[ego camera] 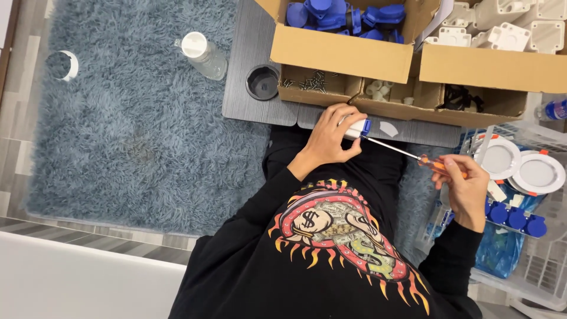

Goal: Assembling small white electrical fixtures using a screwdriver while sitting on a rug.

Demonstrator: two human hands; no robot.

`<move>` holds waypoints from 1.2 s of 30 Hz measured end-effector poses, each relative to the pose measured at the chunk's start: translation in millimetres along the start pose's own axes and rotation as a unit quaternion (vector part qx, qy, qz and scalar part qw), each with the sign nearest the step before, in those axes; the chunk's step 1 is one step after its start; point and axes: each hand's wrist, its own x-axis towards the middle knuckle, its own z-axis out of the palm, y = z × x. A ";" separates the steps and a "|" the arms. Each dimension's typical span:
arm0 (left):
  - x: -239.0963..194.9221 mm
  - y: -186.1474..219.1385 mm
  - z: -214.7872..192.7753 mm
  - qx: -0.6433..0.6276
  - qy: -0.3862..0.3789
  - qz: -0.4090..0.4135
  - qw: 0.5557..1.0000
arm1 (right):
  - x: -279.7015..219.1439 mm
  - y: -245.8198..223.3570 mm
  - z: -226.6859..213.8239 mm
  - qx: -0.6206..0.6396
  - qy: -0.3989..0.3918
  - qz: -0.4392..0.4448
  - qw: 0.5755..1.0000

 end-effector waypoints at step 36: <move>5.9 6.7 0.3 0.002 0.046 0.009 0.999 | 8.1 -7.2 10.9 -0.035 0.010 -0.024 0.999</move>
